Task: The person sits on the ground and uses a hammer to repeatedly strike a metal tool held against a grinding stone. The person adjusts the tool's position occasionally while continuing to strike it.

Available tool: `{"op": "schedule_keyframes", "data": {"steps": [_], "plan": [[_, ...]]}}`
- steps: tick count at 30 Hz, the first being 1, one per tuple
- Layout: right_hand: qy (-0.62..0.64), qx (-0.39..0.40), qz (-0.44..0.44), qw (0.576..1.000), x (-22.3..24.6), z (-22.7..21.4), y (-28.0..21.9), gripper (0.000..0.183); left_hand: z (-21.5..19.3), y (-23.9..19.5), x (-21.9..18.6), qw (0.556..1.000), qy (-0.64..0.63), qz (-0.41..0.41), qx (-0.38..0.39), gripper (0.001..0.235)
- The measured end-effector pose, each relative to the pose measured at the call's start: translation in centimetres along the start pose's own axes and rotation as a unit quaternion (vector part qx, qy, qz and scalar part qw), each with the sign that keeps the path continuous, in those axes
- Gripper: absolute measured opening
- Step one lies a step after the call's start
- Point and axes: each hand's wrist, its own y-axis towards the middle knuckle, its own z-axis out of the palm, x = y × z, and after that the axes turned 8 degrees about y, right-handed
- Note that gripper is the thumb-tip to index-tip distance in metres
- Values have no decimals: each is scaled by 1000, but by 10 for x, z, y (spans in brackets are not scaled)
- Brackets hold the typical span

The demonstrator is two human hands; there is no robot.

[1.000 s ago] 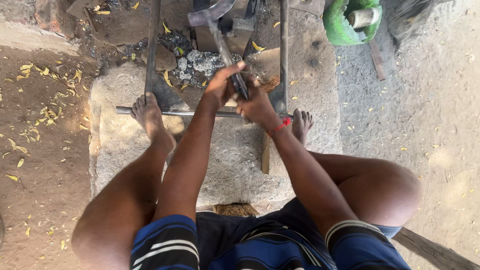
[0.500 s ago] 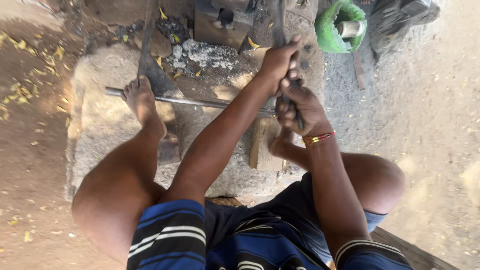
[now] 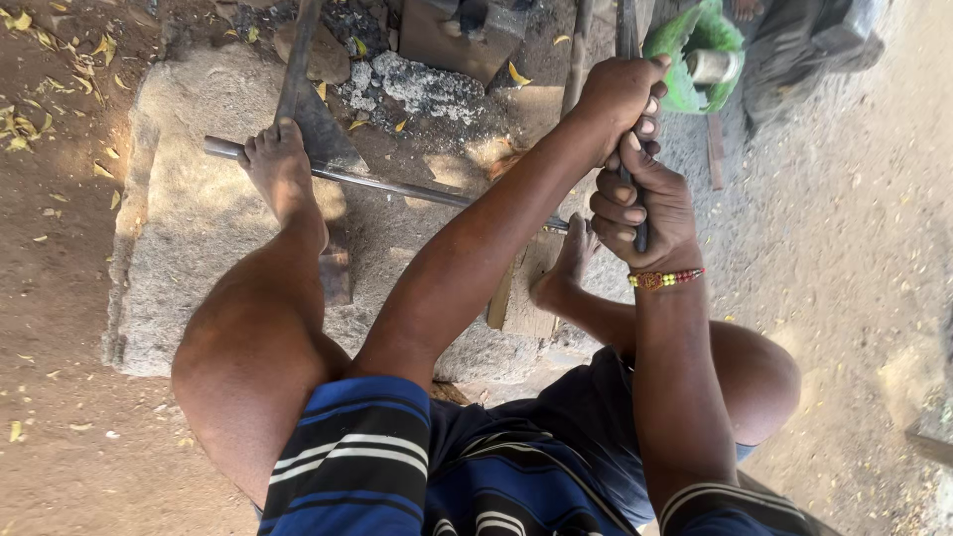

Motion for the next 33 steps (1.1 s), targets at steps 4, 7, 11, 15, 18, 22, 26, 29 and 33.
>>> {"op": "schedule_keyframes", "data": {"steps": [4,7,11,15,18,22,26,29,33], "plan": [[19,-13,4,1000,1,-7,1,29,-4,8,5,1000,6,10,8,34],[24,-1,11,1000,2,-5,5,29,-9,1,0,999,4,17,37,35],[26,18,16,999,0,0,9,30,-22,-14,-3,995,37,57,74,38],[18,23,4,1000,-9,-1,8,31,-19,-12,3,998,-6,44,47,45],[30,17,5,999,-8,0,9,32,-16,-3,4,996,-42,36,65,44],[38,21,8,999,-3,0,9,33,-15,5,7,996,-51,31,62,41],[42,28,0,999,-3,-4,8,32,-10,7,11,998,-14,43,42,40],[30,13,-7,999,-4,-6,5,31,-8,5,10,999,11,44,5,40],[-17,-8,4,1000,4,-1,2,29,-12,-5,7,996,-42,38,63,38]]}}
